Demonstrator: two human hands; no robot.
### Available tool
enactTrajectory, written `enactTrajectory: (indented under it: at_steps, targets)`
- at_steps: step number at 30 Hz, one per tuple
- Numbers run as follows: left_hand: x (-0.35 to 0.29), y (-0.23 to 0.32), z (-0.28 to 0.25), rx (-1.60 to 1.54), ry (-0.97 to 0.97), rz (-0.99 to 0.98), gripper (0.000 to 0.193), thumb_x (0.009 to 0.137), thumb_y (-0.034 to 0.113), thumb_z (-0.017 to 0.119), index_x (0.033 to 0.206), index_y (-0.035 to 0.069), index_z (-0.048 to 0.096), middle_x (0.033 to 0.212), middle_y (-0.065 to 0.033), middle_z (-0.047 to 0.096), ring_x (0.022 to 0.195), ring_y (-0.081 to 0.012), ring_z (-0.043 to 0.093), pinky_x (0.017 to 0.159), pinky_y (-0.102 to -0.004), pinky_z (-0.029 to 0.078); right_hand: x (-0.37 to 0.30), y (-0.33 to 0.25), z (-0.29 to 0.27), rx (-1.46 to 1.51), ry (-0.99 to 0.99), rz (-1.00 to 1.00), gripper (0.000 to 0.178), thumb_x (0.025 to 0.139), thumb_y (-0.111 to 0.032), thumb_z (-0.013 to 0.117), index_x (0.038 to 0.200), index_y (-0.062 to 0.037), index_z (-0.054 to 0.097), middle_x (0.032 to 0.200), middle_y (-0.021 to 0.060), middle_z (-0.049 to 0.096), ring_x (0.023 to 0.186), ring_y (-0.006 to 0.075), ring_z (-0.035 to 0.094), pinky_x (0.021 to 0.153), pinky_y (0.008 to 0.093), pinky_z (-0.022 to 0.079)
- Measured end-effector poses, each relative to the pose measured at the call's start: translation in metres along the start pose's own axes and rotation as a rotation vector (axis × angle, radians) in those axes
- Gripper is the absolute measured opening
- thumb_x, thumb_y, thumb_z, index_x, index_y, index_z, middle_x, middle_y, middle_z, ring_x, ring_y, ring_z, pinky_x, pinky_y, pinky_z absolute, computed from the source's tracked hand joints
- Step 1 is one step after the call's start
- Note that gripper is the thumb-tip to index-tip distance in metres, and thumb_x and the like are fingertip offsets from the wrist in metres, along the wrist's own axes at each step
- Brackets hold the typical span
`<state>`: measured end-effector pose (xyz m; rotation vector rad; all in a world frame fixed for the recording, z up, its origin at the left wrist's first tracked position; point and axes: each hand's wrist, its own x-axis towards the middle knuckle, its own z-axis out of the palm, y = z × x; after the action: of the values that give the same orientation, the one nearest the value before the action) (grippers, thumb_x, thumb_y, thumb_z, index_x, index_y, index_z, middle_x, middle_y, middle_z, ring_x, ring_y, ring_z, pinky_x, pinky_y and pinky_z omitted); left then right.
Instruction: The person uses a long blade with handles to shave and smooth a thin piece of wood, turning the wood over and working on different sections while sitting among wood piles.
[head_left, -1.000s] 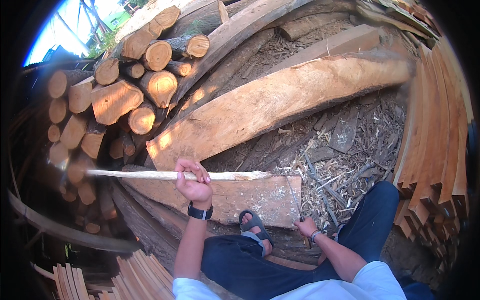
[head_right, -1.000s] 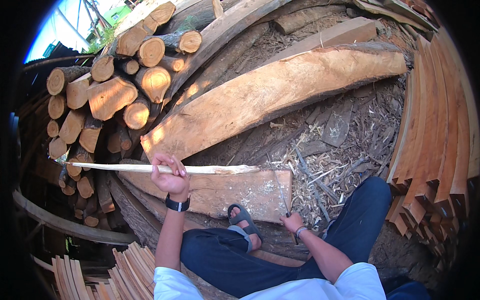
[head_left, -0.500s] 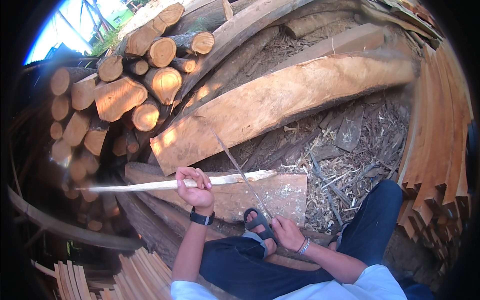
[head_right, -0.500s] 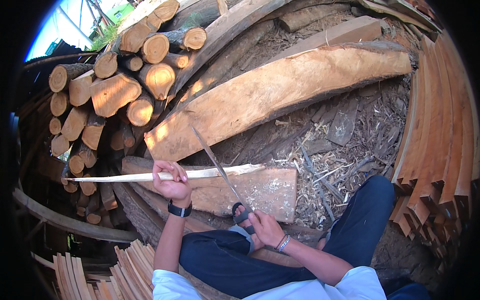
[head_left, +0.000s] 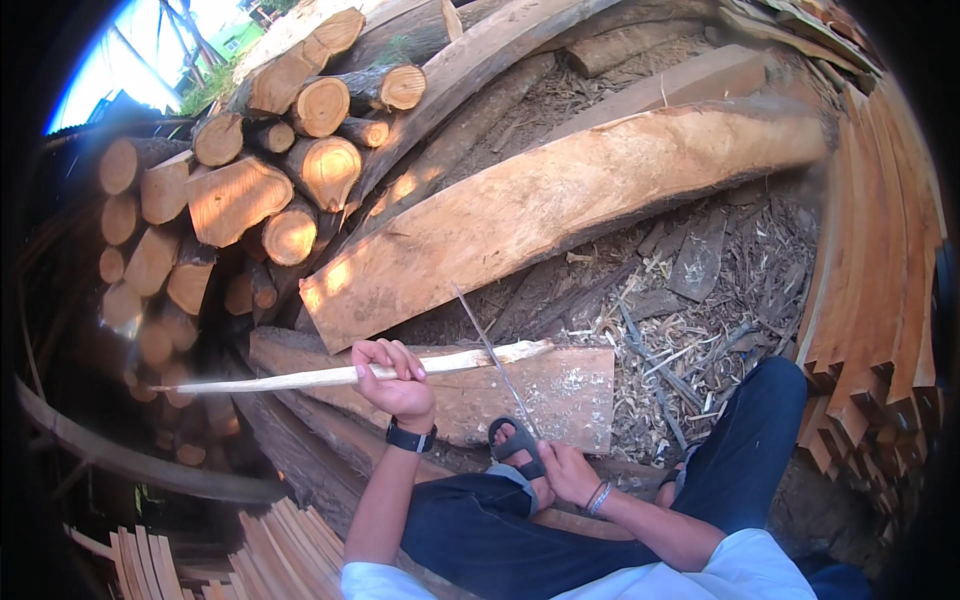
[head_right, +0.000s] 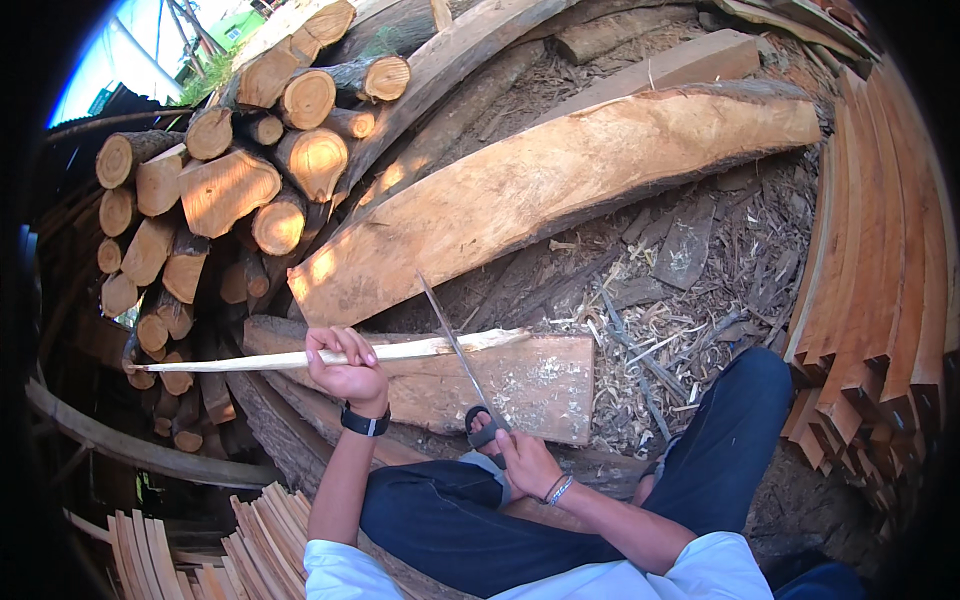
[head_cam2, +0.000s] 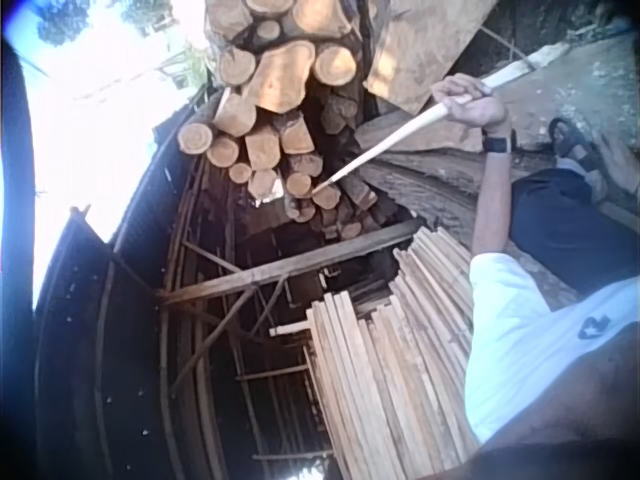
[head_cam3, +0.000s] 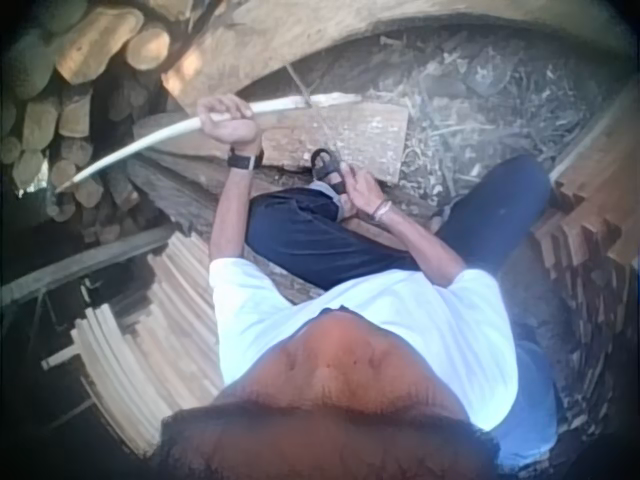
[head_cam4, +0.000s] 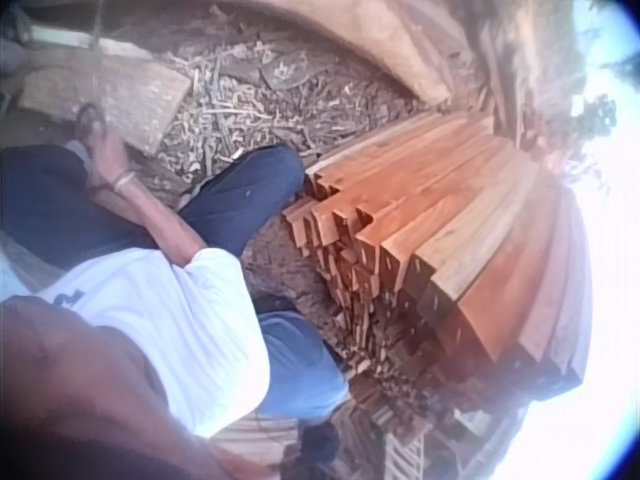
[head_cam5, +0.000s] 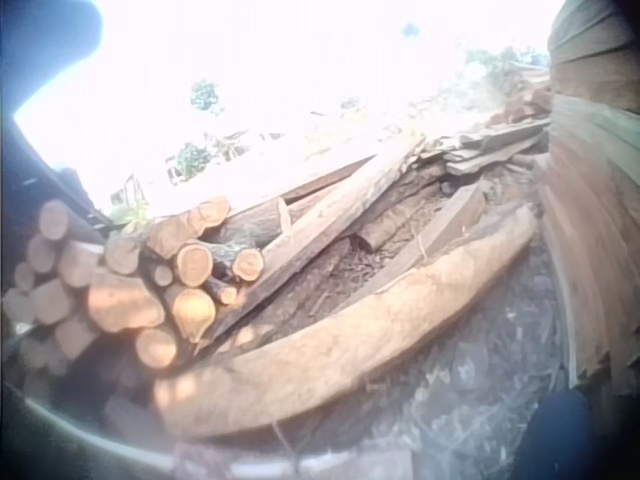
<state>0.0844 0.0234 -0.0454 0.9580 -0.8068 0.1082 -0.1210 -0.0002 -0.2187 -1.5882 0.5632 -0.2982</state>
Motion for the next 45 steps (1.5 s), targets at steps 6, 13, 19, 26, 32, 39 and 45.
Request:
enactTrajectory:
  at_steps: [6, 13, 19, 26, 32, 39, 45]
  targets:
    - [0.0, -0.002, 0.0, 0.01, 0.003, -0.004, 0.038, 0.096, 0.043, 0.031, 0.076, 0.01, 0.034, 0.05, -0.0006, 0.03, 0.038, -0.0099, 0.029, 0.034, -0.0203, 0.025, 0.003, -0.031, -0.009, -0.032, -0.059, -0.051, 0.047, 0.097, -0.036, 0.041, 0.082, 0.0063, 0.055, 0.073, 0.0274, 0.061, 0.076, 0.0434, 0.061, 0.067, 0.0463, 0.047]
    - [0.001, -0.002, 0.003, 0.071, 0.063, -0.003, 0.039, 0.096, 0.044, 0.031, 0.077, 0.01, 0.033, 0.052, -0.0004, 0.03, 0.04, -0.0092, 0.03, 0.036, -0.0199, 0.027, 0.006, -0.025, 0.001, -0.006, -0.017, -0.089, 0.047, 0.097, -0.038, 0.04, 0.085, 0.0051, 0.055, 0.07, 0.025, 0.06, 0.073, 0.0423, 0.062, 0.066, 0.0463, 0.047]
    - [0.004, -0.003, 0.0, 0.054, 0.032, 0.015, 0.042, 0.097, 0.049, 0.03, 0.08, 0.011, 0.033, 0.053, -0.0006, 0.031, 0.042, -0.0097, 0.032, 0.039, -0.0202, 0.031, 0.003, -0.046, 0.004, 0.062, -0.078, -0.021, 0.048, 0.098, -0.037, 0.038, 0.085, 0.0058, 0.055, 0.066, 0.0228, 0.059, 0.07, 0.0408, 0.061, 0.066, 0.0464, 0.046]
    - [0.001, -0.001, 0.008, 0.065, -0.027, 0.032, 0.047, 0.096, 0.055, 0.029, 0.08, 0.01, 0.031, 0.053, -0.0012, 0.031, 0.043, -0.01, 0.032, 0.04, -0.0208, 0.033, 0.007, -0.017, -0.009, 0.019, -0.008, 0.01, 0.048, 0.098, -0.034, 0.039, 0.085, 0.0084, 0.057, 0.067, 0.0244, 0.06, 0.069, 0.0383, 0.063, 0.066, 0.0443, 0.047]
    - [0.0, -0.002, 0.016, 0.175, -0.04, 0.051, 0.051, 0.095, 0.059, 0.028, 0.081, 0.01, 0.03, 0.053, -0.0017, 0.031, 0.043, -0.0101, 0.032, 0.04, -0.0207, 0.033, 0.002, -0.055, -0.015, 0.095, -0.14, 0.015, 0.047, 0.099, -0.033, 0.038, 0.085, 0.007, 0.057, 0.069, 0.0244, 0.06, 0.072, 0.0403, 0.062, 0.066, 0.0437, 0.046]
    - [-0.006, 0.002, 0.019, 0.276, -0.08, 0.094, 0.051, 0.096, 0.057, 0.027, 0.078, 0.01, 0.029, 0.052, -0.0021, 0.031, 0.04, -0.0101, 0.033, 0.038, -0.0217, 0.033, 0.004, -0.028, -0.004, 0.043, 0.006, -0.112, 0.046, 0.098, -0.034, 0.039, 0.085, 0.0055, 0.057, 0.069, 0.0238, 0.06, 0.073, 0.0411, 0.062, 0.065, 0.0445, 0.046]
    - [0.0, -0.001, 0.015, 0.322, 0.005, 0.081, 0.052, 0.096, 0.058, 0.028, 0.077, 0.009, 0.03, 0.051, -0.0026, 0.033, 0.04, -0.0117, 0.037, 0.039, -0.0227, 0.035, 0.0, -0.048, -0.005, 0.083, -0.108, 0.015, 0.044, 0.098, -0.034, 0.039, 0.087, 0.0052, 0.057, 0.07, 0.0232, 0.061, 0.073, 0.0405, 0.063, 0.066, 0.0444, 0.047]
